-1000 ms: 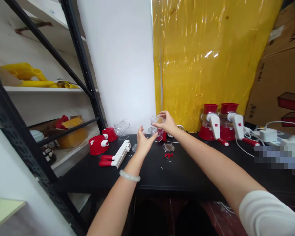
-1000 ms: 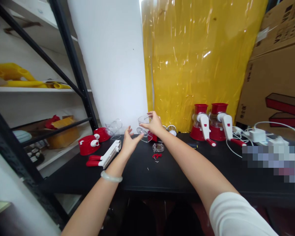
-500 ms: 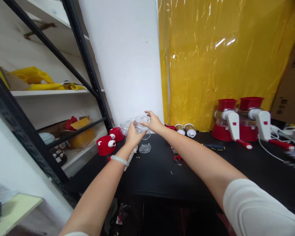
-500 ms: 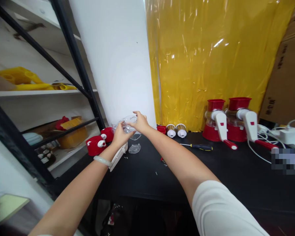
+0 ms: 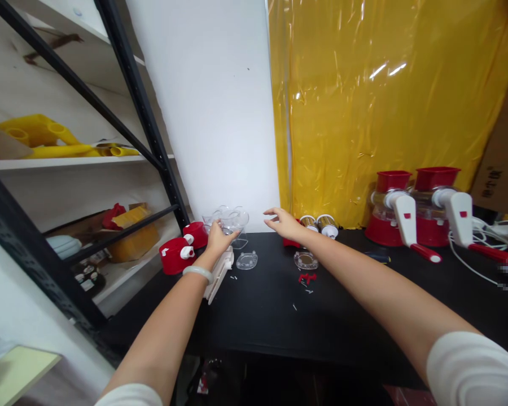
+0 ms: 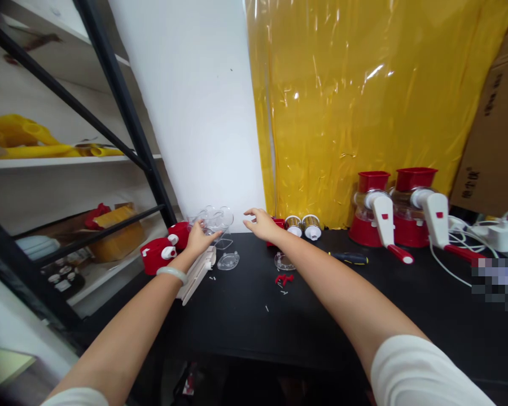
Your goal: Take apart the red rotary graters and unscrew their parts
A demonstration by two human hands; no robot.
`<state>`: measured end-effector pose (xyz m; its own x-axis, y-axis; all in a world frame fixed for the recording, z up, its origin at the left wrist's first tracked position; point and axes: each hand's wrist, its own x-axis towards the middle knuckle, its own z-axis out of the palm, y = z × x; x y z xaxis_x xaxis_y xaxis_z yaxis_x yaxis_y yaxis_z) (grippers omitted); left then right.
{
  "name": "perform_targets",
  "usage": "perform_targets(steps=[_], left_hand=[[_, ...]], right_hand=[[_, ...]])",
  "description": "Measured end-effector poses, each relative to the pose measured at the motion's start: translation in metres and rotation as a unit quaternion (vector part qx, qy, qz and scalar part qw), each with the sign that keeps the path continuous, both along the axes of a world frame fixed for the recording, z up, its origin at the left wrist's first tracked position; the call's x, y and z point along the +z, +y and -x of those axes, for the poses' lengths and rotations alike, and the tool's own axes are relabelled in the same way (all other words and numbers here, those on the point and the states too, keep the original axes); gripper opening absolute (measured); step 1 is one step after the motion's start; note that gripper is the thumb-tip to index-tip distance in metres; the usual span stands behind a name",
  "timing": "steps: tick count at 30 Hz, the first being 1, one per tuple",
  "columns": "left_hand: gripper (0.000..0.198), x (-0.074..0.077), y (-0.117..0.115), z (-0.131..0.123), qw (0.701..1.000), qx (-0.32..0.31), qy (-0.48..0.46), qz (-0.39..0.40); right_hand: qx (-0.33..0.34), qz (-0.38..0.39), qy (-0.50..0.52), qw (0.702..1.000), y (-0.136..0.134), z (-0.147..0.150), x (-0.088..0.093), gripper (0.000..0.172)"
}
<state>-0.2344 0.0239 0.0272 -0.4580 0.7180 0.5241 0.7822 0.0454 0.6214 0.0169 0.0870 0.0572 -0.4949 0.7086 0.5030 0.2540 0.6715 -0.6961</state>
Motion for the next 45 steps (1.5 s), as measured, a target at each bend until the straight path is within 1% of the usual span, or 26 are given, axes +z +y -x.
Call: perform_targets(steps=[4,8,9,11,13,14,15,16,17,20,22,24,25,27,32,33,36,38,40,45], left_hand=[[0.084,-0.004,0.003,0.007,1.000,-0.001,0.001,0.004],[0.087,-0.005,-0.002,0.008,1.000,-0.009,0.007,0.007],[0.089,-0.004,-0.005,0.007,1.000,-0.002,0.022,0.004],[0.097,0.000,-0.011,0.006,0.997,0.032,0.075,-0.008],[0.100,0.011,-0.014,0.010,0.987,0.074,0.139,-0.033],[0.096,0.020,-0.014,0.013,0.982,0.082,0.164,-0.044],[0.086,0.029,-0.014,0.019,0.980,0.074,0.177,-0.048],[0.074,0.040,-0.012,0.025,0.981,0.052,0.186,-0.029],[0.064,0.051,-0.009,0.032,0.980,0.009,0.197,0.026],[0.047,0.080,0.001,0.050,0.972,-0.064,0.196,0.114],[0.045,0.092,0.008,0.056,0.962,-0.102,0.193,0.165],[0.043,0.100,0.013,0.057,0.950,-0.126,0.191,0.213],[0.042,0.103,0.014,0.057,0.945,-0.128,0.193,0.232],[0.038,0.106,0.017,0.055,0.939,-0.111,0.202,0.257],[0.029,0.110,0.028,0.048,0.933,-0.009,0.241,0.266],[0.031,0.111,0.031,0.047,0.932,0.009,0.248,0.264],[0.046,0.112,0.042,0.040,0.928,0.052,0.261,0.262],[0.047,0.114,0.048,0.033,0.923,0.066,0.263,0.275],[0.041,0.116,0.053,0.026,0.917,0.071,0.261,0.294],[0.038,0.118,0.060,0.016,0.909,0.081,0.247,0.326]], right_hand=[[0.005,-0.004,-0.007,1.000,-0.004,-0.013,0.000,0.024],[0.016,-0.031,-0.020,0.999,-0.010,-0.030,-0.004,0.019],[0.020,-0.039,-0.024,0.999,-0.011,-0.036,-0.007,0.018],[0.033,-0.042,-0.030,0.998,-0.013,-0.047,-0.014,0.015],[0.059,-0.025,-0.036,0.997,-0.016,-0.061,-0.024,0.014],[0.073,-0.013,-0.041,0.996,-0.018,-0.068,-0.030,0.014],[0.083,-0.009,-0.048,0.995,-0.020,-0.074,-0.036,0.015],[0.087,-0.012,-0.061,0.994,-0.021,-0.081,-0.041,0.015],[0.085,-0.024,-0.080,0.993,-0.023,-0.088,-0.047,0.014],[0.063,-0.076,-0.146,0.984,-0.026,-0.103,-0.058,0.015],[0.052,-0.113,-0.189,0.974,-0.026,-0.110,-0.062,0.017],[0.042,-0.131,-0.213,0.967,-0.026,-0.114,-0.064,0.018],[0.037,-0.132,-0.216,0.967,-0.026,-0.115,-0.064,0.019],[0.032,-0.126,-0.217,0.967,-0.027,-0.115,-0.064,0.019],[0.031,-0.136,-0.215,0.967,-0.029,-0.114,-0.062,0.020],[0.030,-0.138,-0.213,0.967,-0.029,-0.114,-0.062,0.020],[0.024,-0.142,-0.205,0.968,-0.029,-0.116,-0.060,0.021],[0.019,-0.143,-0.205,0.968,-0.030,-0.117,-0.060,0.021],[0.016,-0.143,-0.207,0.968,-0.030,-0.117,-0.059,0.021],[0.018,-0.154,-0.220,0.963,-0.031,-0.118,-0.058,0.022]])
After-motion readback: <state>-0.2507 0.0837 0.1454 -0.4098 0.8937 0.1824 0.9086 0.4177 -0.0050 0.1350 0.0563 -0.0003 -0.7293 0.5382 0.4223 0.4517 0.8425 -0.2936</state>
